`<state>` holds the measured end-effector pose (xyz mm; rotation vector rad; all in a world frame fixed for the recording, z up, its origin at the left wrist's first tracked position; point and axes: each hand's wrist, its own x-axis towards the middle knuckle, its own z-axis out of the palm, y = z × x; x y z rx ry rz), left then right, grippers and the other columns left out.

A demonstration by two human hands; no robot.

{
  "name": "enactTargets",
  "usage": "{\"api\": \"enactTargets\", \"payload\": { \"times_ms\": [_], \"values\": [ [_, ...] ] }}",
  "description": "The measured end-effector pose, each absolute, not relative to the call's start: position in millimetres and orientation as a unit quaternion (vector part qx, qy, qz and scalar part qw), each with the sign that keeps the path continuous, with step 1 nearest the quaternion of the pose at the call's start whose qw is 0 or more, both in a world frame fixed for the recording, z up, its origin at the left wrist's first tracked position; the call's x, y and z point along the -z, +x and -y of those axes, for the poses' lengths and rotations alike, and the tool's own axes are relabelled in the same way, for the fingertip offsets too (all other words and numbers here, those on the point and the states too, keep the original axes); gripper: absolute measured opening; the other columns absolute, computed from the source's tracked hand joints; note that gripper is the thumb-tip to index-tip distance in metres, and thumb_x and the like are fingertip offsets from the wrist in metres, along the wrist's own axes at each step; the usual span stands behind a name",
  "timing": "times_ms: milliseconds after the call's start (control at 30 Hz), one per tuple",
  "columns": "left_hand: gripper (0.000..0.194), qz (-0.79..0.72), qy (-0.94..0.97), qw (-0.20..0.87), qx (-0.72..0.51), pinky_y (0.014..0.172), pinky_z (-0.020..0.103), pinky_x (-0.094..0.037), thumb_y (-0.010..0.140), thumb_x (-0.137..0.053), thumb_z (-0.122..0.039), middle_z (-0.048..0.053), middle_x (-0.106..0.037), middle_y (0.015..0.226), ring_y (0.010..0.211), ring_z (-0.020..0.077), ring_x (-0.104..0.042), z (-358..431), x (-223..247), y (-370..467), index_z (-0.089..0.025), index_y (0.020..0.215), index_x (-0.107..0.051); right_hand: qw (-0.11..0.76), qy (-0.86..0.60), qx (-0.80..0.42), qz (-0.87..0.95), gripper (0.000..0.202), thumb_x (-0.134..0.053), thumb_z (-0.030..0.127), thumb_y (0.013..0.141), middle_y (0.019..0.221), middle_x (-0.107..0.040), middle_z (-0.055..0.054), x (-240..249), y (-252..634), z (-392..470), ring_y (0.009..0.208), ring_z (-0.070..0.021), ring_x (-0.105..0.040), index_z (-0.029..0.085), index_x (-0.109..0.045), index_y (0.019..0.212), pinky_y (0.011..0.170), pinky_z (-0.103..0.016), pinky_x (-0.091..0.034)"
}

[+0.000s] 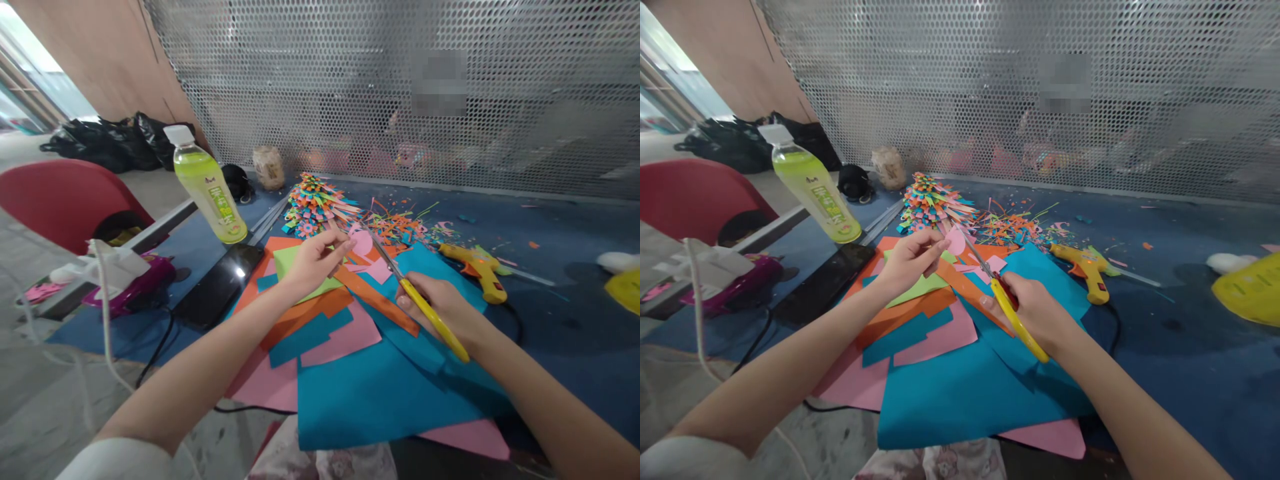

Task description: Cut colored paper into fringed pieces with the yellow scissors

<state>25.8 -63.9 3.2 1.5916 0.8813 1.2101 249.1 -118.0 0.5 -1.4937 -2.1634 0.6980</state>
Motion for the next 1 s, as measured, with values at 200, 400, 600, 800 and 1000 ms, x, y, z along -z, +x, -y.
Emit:
{"api": "enactTargets", "payload": {
  "times_ms": [200,400,600,800,1000],
  "values": [
    [0.035,-0.355,0.659,0.454,-0.484,0.037,0.017,-0.029,0.079,-0.066,-0.05,-0.009,-0.041,0.049,0.037,0.0035,-0.039,63.1,-0.4,23.9,-0.018,0.075,-0.054,0.204,-0.537,-0.273,0.772,0.032,-0.047,0.054,0.083,0.062,-0.048,0.002,-2.7,250.6,119.4,0.055,-0.0149,-0.043,0.023,-0.045,0.074,0.049,-0.027,-0.031],
    [0.036,-0.362,0.651,0.44,-0.502,0.036,0.018,-0.028,0.08,-0.064,-0.052,-0.008,-0.042,0.048,0.035,0.0037,-0.038,59.6,-1.5,21.9,-0.018,0.075,-0.055,0.196,-0.533,-0.248,0.785,0.04,-0.043,0.062,0.083,0.06,-0.044,0.003,-0.7,249.7,118.3,0.054,-0.0147,-0.041,0.024,-0.043,0.072,0.05,-0.028,-0.03],
    [0.035,-0.362,0.65,0.442,-0.501,0.036,0.017,-0.027,0.081,-0.063,-0.052,-0.008,-0.042,0.048,0.036,0.0035,-0.038,60.8,1.1,23.1,-0.018,0.077,-0.054,0.194,-0.541,-0.251,0.779,0.044,-0.043,0.066,0.083,0.06,-0.044,0.003,-0.9,249.4,117.9,0.054,-0.0148,-0.041,0.024,-0.043,0.07,0.051,-0.028,-0.03],
    [0.032,-0.346,0.658,0.455,-0.49,0.037,0.017,-0.028,0.081,-0.064,-0.048,-0.009,-0.04,0.048,0.036,0.0037,-0.039,63.8,0.7,25.9,-0.017,0.076,-0.055,0.193,-0.537,-0.256,0.781,0.043,-0.044,0.065,0.084,0.063,-0.051,0.001,0.9,252.5,117.1,0.056,-0.0165,-0.047,0.023,-0.046,0.074,0.052,-0.029,-0.033],
    [0.035,-0.364,0.647,0.452,-0.494,0.036,0.018,-0.028,0.078,-0.067,-0.05,-0.009,-0.041,0.047,0.035,0.0037,-0.039,61.6,-2.2,24.5,-0.018,0.074,-0.054,0.21,-0.527,-0.238,0.788,0.043,-0.044,0.064,0.084,0.059,-0.047,0.003,0.8,251.0,118.2,0.053,-0.0142,-0.042,0.023,-0.045,0.072,0.049,-0.027,-0.03]
  ]
}}
